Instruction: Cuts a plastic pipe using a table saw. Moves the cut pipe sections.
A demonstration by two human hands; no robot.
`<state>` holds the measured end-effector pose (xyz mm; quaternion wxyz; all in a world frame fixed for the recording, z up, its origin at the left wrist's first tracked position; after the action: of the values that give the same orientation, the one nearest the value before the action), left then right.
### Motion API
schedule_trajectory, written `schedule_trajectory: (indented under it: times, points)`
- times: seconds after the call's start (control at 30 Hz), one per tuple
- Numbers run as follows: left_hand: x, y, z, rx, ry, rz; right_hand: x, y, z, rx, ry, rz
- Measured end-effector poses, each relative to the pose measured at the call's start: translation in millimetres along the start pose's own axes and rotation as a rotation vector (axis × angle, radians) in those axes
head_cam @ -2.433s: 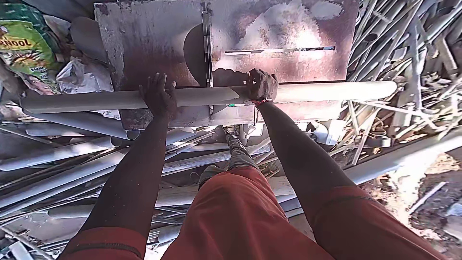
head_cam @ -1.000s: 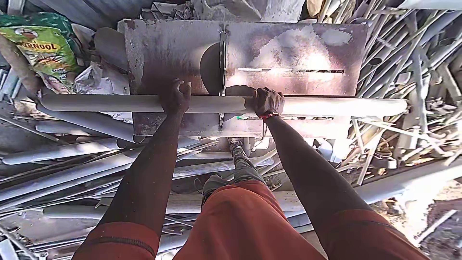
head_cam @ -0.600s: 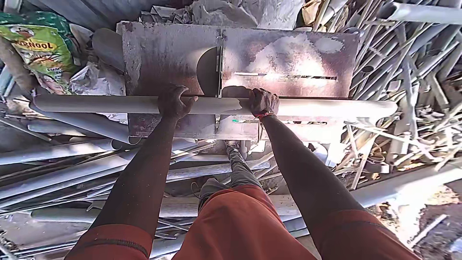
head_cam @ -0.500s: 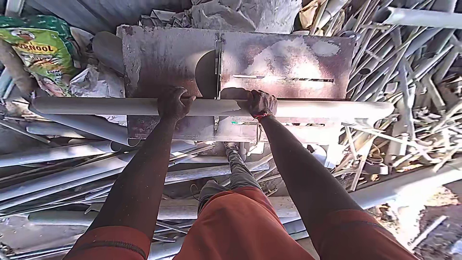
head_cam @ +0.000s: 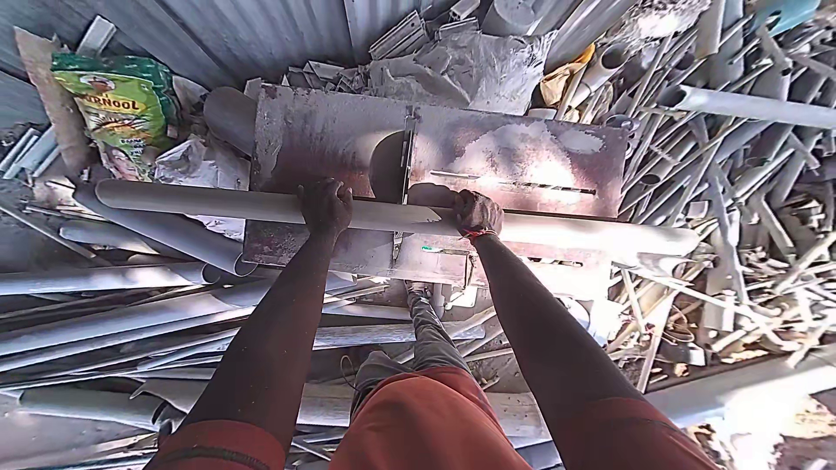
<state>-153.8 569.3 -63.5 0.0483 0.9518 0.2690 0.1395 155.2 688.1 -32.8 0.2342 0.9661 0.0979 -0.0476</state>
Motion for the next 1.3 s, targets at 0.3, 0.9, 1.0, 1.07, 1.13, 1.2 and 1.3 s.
schedule_trajectory:
  times: [0.3, 0.9, 1.0, 1.07, 1.13, 1.2, 1.3]
  points:
    - [3, -5, -4, -0.026, 0.011, 0.019, 2, -3, -2, 0.073, -0.049, -0.045]
    - [11, -22, -12, -0.137, 0.019, -0.054, 1, -18, -9, 0.045, -0.079, -0.012]
    - [13, -23, -14, -0.122, 0.019, -0.058, 0, -20, -11, 0.049, -0.094, -0.014]
    - [13, -19, -14, -0.056, 0.008, -0.046, -1, -18, -11, 0.072, -0.108, -0.008]
    - [14, -17, -14, 0.023, -0.006, -0.048, -2, -18, -14, 0.08, -0.123, -0.004]
    - [16, -14, -13, 0.029, -0.015, -0.094, -1, -19, -13, 0.064, -0.117, 0.017]
    - [13, -14, -8, 0.143, 0.013, -0.156, -3, -22, -14, 0.05, -0.115, 0.032]
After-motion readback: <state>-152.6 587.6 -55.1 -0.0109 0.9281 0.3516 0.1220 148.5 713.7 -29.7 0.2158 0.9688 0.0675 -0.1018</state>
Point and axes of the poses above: each hand's wrist, its own y-axis away from the middle knuckle, its own z-axis out of the palm, x = y × z, the point moved 3 cm from there along -y, towards the middle knuckle, and after that the axes turned 5 degrees about -x, right-handed, at the moved point
